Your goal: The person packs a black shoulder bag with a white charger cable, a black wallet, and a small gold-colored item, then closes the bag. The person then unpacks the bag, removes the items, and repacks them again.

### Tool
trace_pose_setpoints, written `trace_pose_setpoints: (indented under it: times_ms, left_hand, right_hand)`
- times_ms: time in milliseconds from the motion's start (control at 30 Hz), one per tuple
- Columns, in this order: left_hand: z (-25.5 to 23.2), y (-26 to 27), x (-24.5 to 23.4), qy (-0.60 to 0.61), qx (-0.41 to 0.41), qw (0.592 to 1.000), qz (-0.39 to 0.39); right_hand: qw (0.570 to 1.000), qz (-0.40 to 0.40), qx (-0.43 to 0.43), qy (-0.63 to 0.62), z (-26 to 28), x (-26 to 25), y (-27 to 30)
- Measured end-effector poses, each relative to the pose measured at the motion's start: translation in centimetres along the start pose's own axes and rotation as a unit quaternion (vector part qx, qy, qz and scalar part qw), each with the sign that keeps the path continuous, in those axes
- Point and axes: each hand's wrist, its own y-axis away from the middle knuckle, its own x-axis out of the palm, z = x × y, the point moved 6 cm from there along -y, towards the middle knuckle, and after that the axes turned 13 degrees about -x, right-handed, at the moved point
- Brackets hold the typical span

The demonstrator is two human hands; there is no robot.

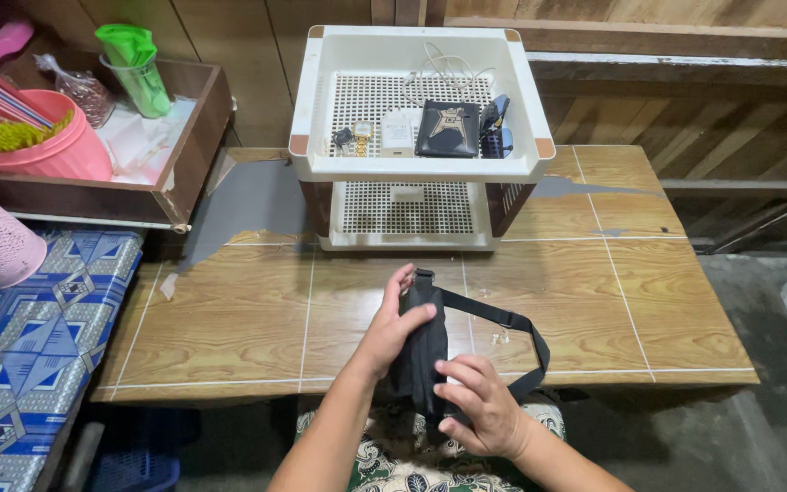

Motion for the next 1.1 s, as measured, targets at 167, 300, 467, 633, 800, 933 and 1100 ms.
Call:
trace_pose_setpoints:
  times_ms: [167,300,467,633,800,933,1100]
  left_hand:
    - [-2.1,3.1,1.0,0.077,-0.046,0.992,0.094]
    - [-3.4,3.5,0.1,0.085,-0.026,0.993,0.079]
    - [-4.5,3.4,-1.8,-0.047,0.055,0.997,0.021]
    - [-4.0,3.0,-1.9,-0.117,0.077,0.99,0.01]
    - [-3.7,2.6,-1.4,-0.161,0.089,0.983,-0.02]
    - [-3.4,2.9,-0.7,-0.183,0.08,0.977,-0.072]
    - [-3.5,3.0,-0.5,-0.179,0.093,0.975,-0.097]
  right_hand:
    - [0.996,0.084,0.031,0.017,-1.7,-0.5,-3.1]
    - [0.995,0.079,0.03,0.044,-2.5,-1.7,-4.0]
    - [0.996,0.042,0.054,0.065,-3.8,-3.8,-2.8]
    - [0.993,0.013,0.093,0.077,-4.8,-4.3,-1.2]
    - [0.99,0.015,0.119,0.067,-5.4,-4.4,-1.9]
    - [0.996,-0.03,0.085,0.001,-6.5,-5.5,-5.7]
    - [0.977,-0.116,0.129,0.121,-13.1,-7.3,-12.8]
